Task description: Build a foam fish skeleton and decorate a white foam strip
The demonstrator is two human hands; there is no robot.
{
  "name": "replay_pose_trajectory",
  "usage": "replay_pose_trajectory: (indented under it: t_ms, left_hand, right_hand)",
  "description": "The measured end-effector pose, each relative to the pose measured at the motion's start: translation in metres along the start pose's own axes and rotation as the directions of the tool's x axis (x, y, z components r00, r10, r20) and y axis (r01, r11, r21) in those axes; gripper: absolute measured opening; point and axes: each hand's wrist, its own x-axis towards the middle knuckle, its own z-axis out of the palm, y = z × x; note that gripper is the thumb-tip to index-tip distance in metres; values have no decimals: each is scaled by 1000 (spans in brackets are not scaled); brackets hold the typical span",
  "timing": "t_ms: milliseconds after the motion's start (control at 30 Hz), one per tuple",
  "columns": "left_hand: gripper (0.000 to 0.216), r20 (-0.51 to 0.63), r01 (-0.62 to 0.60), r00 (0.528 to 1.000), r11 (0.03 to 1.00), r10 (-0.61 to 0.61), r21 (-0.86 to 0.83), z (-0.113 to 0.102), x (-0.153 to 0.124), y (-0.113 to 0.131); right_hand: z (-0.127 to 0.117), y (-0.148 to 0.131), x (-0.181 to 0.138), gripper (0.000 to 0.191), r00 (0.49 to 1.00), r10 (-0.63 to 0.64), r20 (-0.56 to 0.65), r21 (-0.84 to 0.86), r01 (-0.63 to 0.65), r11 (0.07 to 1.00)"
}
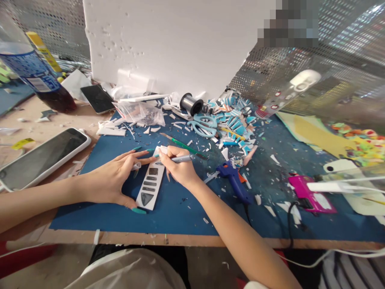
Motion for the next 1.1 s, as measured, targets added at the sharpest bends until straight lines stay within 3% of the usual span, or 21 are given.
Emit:
replay_pose_trajectory:
  t_ms: [567, 833, 1100]
  left_hand:
    - [94, -18, 3, 1000, 1000, -3, -12, 1, 0, -1]
    - [93, -67, 40, 997, 998, -37, 54, 6, -2, 7]
    - [98, -88, 81, 993, 996, -77, 41, 9, -2, 11]
  right_hand:
    - [1, 3, -1, 47, 999, 6, 41, 18, -7, 1000]
    - [-2, -3, -2, 49, 981, 7, -192, 42, 1, 999]
    - [0, 0, 1, 46, 997, -76, 11, -48, 77, 996]
